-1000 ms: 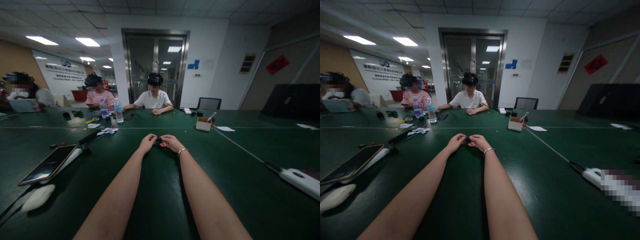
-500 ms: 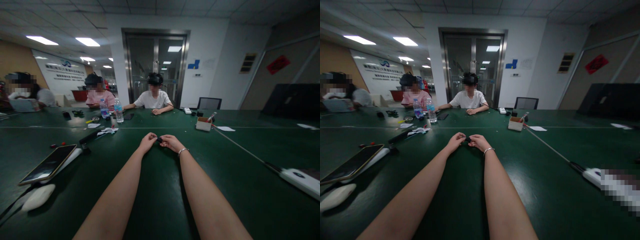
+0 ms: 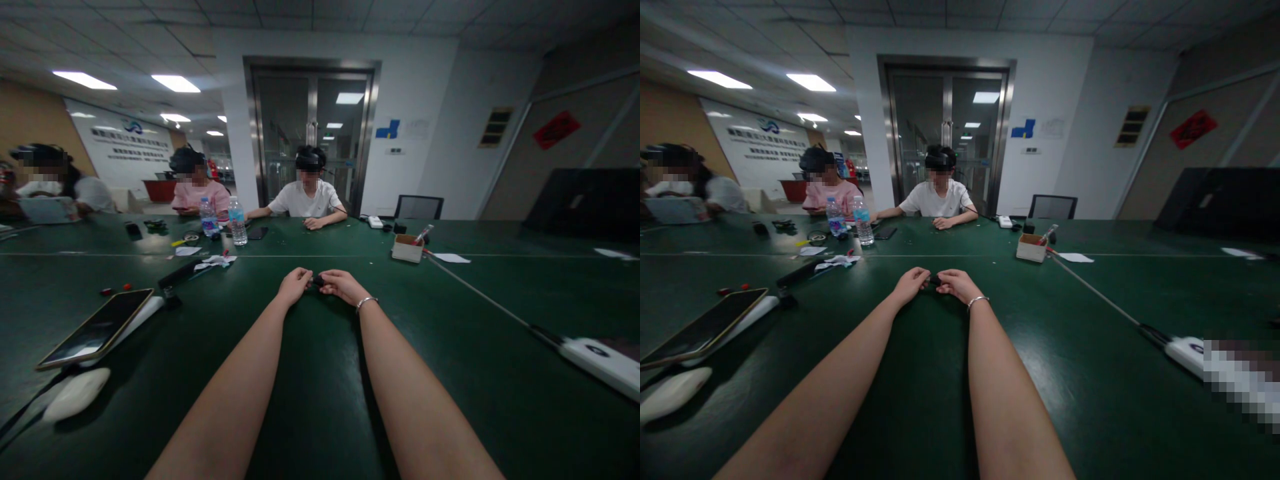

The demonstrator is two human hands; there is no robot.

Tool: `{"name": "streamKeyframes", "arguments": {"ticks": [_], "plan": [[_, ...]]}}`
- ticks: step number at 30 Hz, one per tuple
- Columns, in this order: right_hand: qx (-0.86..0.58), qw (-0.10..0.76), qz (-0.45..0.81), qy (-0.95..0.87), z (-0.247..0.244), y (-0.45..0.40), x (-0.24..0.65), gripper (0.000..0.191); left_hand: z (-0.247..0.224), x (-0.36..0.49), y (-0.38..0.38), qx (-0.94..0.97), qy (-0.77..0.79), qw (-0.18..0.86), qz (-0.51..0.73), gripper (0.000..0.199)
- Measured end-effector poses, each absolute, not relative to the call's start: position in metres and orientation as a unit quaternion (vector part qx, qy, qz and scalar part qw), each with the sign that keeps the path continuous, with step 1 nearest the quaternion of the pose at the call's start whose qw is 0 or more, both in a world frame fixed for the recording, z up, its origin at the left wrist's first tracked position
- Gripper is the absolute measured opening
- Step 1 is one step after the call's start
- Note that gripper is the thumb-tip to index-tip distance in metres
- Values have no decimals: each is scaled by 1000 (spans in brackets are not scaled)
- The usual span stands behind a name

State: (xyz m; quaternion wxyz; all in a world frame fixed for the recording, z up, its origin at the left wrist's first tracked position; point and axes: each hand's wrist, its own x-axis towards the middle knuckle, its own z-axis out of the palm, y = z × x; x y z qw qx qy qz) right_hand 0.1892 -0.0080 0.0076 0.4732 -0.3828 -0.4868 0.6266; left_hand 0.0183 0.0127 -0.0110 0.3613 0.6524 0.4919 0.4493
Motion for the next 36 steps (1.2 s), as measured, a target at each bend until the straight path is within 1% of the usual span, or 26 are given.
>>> {"name": "streamKeyframes", "arguments": {"ticks": [4, 9, 14, 18, 22, 26, 31, 33, 36], "plan": [[-387, 474, 625, -485, 8, -8, 189, 12, -13, 17, 16, 670, 479, 335, 457, 25], [-382, 476, 628, -483, 7, -8, 189, 10, -10, 16, 16, 679, 485, 359, 418, 36], [-378, 474, 629, -487, 7, -7, 190, 11, -10, 17, 17, 688, 476, 355, 417, 30], [-378, 474, 631, -485, 7, -7, 190, 11, -12, 16, 17, 686, 475, 351, 425, 36], [-377, 475, 631, -484, 7, -7, 190, 12, -12, 15, 16, 694, 475, 332, 426, 33], [-372, 475, 631, -488, 6, -7, 190, 10, -10, 15, 14, 698, 492, 322, 410, 42], [-375, 472, 629, -491, 6, -6, 190, 10, -9, 16, 14, 686, 485, 331, 430, 30], [-375, 472, 627, -494, 5, -6, 190, 10, -9, 15, 14, 685, 483, 338, 427, 33], [-375, 471, 627, -494, 6, -7, 190, 10, -9, 14, 14, 694, 486, 334, 413, 43]]}}
